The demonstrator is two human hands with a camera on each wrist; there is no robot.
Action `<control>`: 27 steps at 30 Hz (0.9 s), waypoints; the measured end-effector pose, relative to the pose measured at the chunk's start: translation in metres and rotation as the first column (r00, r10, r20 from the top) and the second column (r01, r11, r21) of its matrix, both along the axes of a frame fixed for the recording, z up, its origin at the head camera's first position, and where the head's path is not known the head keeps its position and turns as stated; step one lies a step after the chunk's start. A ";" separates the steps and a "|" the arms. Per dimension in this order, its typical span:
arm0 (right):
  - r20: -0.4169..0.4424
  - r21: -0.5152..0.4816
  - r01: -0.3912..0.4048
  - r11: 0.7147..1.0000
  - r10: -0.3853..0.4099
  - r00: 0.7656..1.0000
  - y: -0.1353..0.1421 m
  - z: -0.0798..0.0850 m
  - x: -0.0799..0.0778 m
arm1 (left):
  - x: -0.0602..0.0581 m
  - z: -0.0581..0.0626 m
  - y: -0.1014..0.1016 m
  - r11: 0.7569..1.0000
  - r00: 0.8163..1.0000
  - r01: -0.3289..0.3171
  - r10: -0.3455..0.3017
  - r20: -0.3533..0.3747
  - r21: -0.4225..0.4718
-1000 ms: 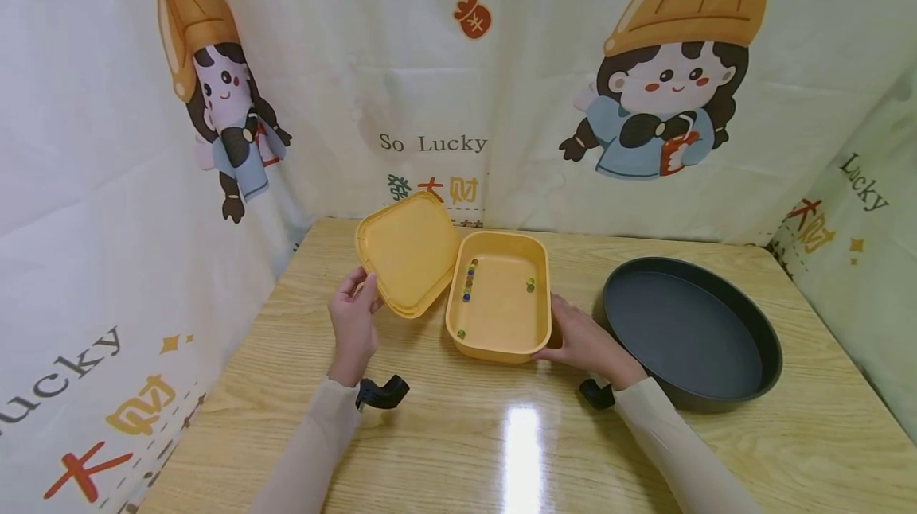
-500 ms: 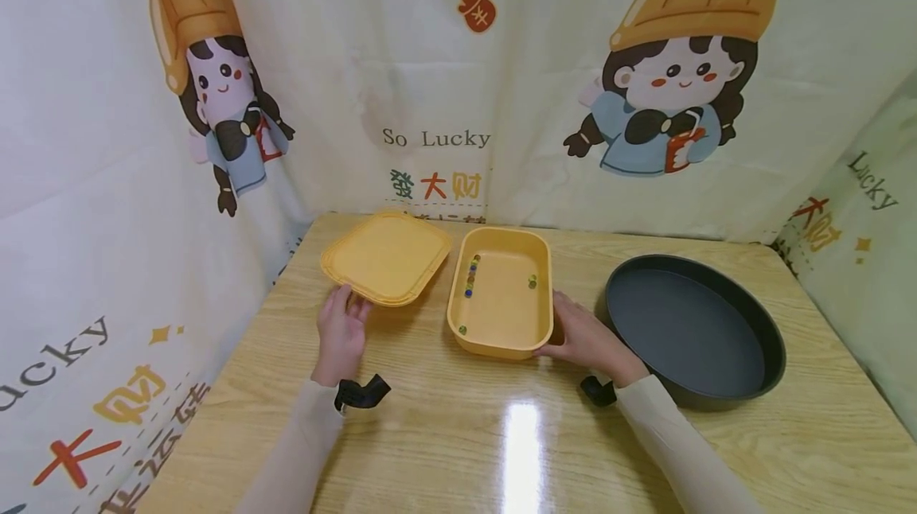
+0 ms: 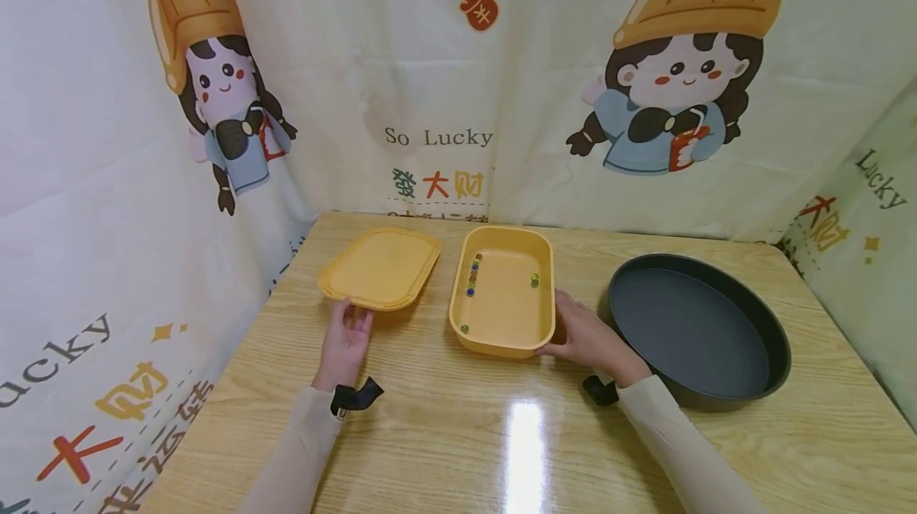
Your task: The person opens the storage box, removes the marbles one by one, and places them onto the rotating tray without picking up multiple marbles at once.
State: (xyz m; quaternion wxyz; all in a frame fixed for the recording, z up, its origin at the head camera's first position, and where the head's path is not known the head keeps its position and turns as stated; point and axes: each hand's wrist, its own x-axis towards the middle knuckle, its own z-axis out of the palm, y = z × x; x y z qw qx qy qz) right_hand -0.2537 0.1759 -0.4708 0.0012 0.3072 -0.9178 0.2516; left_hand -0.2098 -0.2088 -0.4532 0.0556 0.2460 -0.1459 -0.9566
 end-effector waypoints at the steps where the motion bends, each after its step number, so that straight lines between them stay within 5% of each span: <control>1: 0.001 0.002 0.001 1.000 -0.001 1.000 0.000 0.000 0.000 | 0.000 -0.001 0.000 1.000 1.000 -0.003 0.003 0.000 0.028; 7: 0.002 0.007 0.004 1.000 -0.004 1.000 0.001 -0.001 0.000 | -0.001 -0.008 0.002 0.995 0.999 0.037 -0.040 0.031 0.089; 14: -0.010 0.020 0.015 1.000 -0.015 1.000 0.000 -0.001 0.001 | 0.001 -0.014 0.002 0.995 0.992 0.096 -0.099 0.084 0.035; 27: 0.016 0.029 0.026 0.999 -0.026 1.000 -0.001 0.000 0.002 | 0.005 -0.013 0.006 0.997 0.992 0.080 -0.080 0.101 0.001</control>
